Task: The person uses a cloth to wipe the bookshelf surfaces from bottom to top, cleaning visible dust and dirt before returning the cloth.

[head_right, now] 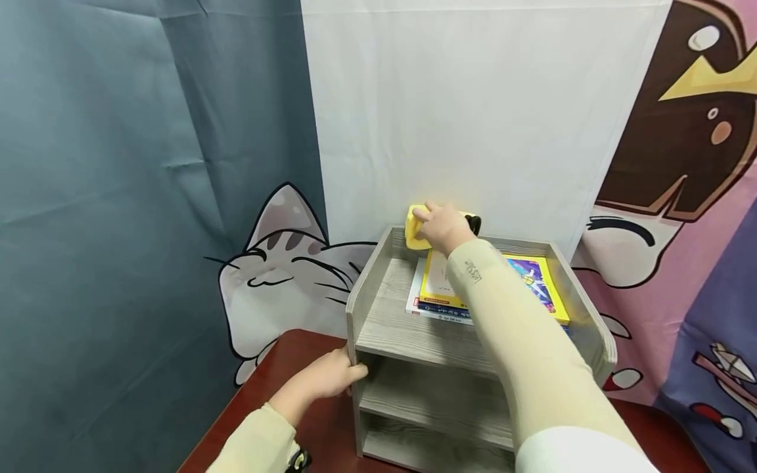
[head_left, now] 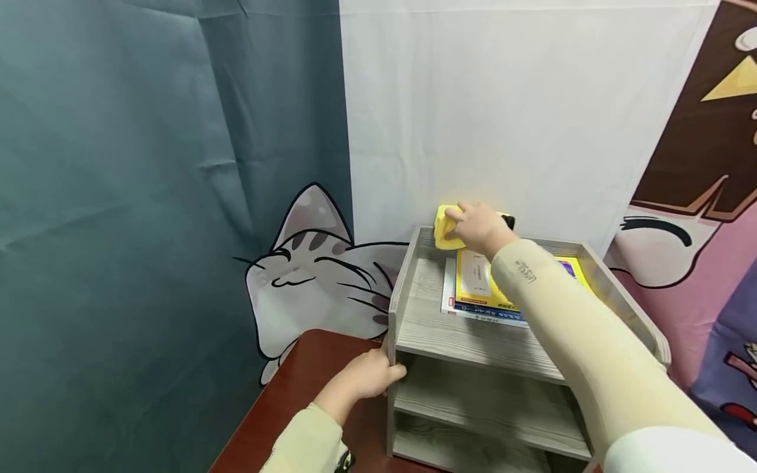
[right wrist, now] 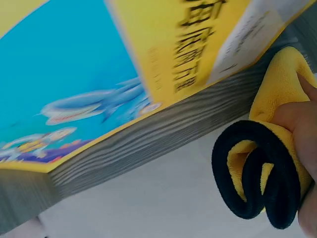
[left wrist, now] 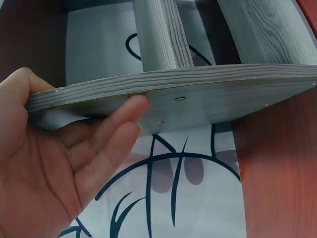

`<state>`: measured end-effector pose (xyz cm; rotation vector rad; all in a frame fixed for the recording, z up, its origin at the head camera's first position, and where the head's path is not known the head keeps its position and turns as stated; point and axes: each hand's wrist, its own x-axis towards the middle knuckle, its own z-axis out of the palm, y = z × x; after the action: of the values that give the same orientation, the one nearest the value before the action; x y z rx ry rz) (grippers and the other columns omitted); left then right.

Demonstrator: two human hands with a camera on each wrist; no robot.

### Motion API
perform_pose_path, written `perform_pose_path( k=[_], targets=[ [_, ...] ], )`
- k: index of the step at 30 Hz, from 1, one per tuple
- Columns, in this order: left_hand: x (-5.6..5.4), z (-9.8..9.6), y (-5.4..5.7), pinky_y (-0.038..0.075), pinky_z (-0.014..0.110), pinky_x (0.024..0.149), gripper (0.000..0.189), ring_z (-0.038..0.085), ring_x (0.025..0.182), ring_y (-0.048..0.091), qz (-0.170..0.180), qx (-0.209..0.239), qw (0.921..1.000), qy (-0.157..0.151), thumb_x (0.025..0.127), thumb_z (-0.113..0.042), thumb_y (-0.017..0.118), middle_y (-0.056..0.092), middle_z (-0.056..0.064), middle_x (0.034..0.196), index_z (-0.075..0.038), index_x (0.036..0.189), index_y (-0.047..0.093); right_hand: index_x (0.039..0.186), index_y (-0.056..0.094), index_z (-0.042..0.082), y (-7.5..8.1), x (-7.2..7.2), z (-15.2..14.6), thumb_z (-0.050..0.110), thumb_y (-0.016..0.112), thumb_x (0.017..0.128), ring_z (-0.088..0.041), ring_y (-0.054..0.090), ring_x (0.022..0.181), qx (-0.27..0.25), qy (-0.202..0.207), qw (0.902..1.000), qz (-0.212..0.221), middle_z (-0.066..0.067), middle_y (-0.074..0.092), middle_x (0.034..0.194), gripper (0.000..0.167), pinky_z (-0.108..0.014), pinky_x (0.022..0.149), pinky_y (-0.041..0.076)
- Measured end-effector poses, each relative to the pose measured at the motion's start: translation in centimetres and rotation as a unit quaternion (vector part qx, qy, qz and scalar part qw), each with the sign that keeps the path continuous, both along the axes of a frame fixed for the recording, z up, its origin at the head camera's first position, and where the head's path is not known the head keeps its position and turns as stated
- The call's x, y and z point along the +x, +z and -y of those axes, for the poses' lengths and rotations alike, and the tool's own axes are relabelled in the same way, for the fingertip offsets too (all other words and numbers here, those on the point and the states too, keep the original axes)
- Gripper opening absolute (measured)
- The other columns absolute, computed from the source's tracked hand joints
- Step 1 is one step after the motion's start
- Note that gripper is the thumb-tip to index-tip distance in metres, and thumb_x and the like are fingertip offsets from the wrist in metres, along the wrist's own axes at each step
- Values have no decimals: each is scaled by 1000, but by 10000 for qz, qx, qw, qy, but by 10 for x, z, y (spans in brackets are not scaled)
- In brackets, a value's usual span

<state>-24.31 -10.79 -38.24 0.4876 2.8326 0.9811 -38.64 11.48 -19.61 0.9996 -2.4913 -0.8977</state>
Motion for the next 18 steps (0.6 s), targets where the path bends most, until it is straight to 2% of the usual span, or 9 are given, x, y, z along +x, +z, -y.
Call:
perform_pose_path(
  k=[5,10,13,18],
  targets=[
    [1,2,4,41,30,51,15,11,44,52,-69,-123,9999,-5,82,-28,49,49,-3,48,-13,80,49,118,64,27,5,9,-28,1,69,76,-28,43,104,-261,-271,9992,124,-8,42,112,50,-42,78,45],
    [2,4,5,41,30,50,16,11,44,50,-144,-165,9998,12,82,-28,49,49,-4,48,-12,83,50,121,63,28,5,15,-51,0,66,81,-31,42,106,-166,-850,9962,44,-9,41,119,49,-45,78,45],
    [4,8,5,40,30,50,21,11,44,49,-156,-121,9998,60,81,-28,49,49,-4,48,-8,89,53,119,65,26,3,18,-49,-2,64,82,-31,42,104,-163,-970,9951,8,-10,41,119,46,-44,74,46],
    [8,14,4,40,31,50,33,11,44,50,-186,-36,9998,117,81,-27,49,51,-3,51,-2,102,54,117,65,25,-4,16,-21,-6,64,76,-32,43,107,-218,-797,9965,78,-12,40,121,51,-44,76,47]
  ],
)
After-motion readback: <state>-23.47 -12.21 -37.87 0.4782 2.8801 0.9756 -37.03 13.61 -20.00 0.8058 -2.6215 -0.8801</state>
